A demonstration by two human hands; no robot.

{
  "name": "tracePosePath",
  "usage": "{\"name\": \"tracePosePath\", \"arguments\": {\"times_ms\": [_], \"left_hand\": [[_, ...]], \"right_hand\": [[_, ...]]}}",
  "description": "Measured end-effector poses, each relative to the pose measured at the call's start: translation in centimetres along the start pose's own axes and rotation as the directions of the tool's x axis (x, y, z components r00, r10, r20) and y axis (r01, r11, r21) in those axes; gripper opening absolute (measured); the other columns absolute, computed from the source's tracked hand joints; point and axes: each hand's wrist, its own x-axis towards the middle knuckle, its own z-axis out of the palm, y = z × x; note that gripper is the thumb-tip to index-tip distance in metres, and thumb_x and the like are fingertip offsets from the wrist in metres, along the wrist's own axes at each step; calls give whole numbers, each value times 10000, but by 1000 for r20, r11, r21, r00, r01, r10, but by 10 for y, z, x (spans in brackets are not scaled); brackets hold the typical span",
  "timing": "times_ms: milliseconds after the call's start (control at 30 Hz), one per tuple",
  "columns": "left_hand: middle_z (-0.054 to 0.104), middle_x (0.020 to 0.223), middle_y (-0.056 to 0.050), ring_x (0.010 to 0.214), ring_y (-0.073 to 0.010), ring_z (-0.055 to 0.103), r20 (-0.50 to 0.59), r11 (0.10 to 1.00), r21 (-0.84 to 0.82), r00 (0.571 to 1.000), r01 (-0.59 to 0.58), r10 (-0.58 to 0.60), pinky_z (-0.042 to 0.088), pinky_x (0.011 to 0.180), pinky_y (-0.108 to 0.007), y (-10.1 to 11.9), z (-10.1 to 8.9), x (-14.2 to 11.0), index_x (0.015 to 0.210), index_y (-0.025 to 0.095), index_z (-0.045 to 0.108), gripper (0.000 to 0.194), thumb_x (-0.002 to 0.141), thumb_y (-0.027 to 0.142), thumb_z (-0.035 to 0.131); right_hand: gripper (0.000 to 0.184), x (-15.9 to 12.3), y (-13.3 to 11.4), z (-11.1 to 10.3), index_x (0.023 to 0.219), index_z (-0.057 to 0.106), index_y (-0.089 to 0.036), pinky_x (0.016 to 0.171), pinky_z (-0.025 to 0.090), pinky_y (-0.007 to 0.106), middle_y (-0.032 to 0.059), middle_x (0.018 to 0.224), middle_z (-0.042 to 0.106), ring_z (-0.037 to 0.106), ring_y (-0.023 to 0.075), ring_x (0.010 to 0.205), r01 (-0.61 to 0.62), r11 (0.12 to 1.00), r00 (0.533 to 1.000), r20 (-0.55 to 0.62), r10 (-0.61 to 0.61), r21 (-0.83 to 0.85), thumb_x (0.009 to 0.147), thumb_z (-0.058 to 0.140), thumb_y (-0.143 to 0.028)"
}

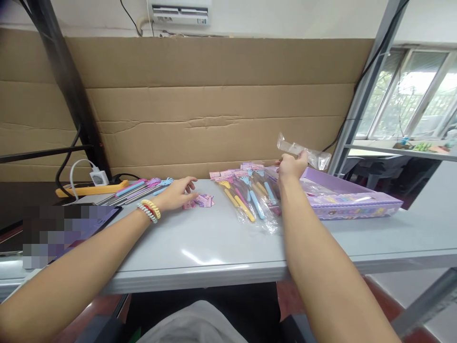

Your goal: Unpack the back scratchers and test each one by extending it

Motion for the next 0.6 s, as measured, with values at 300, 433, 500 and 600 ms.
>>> {"name": "tracePosePath", "arguments": {"times_ms": [300,433,500,600], "left_hand": [[637,807,-46,663,-163,593,44,999,9,998,-53,53,429,593,-252,-3,1,0,994,172,609,334,708,344,623],[639,873,-37,558,-119,580,197,998,55,980,18,-29,446,579,-250,2,-2,-1,1083,164,548,368,780,372,526],[641,910,-40,575,-120,588,229,995,93,972,31,-51,458,606,-258,4,-3,-2,1103,165,531,375,799,380,489],[632,1006,-76,839,-188,609,163,977,212,986,3,-38,459,764,-290,5,-4,-2,1086,151,555,389,782,388,500]], "right_hand": [[957,-23,-19,0,1402,-212,-131,395,293,211,156,1010,595,503,72,473,-123,991,992,-13,124,59,692,425,-45],[972,-51,-18,23,1422,-176,-183,454,411,225,115,976,639,503,94,489,124,992,973,199,-116,-32,694,462,-105],[943,-73,-16,38,1448,-75,-196,488,431,229,65,873,665,507,102,497,245,967,893,403,-200,-64,684,473,-120],[803,-107,-11,56,1415,257,-143,585,441,235,21,730,661,545,118,574,449,890,667,691,-279,-75,647,487,-100]]}}
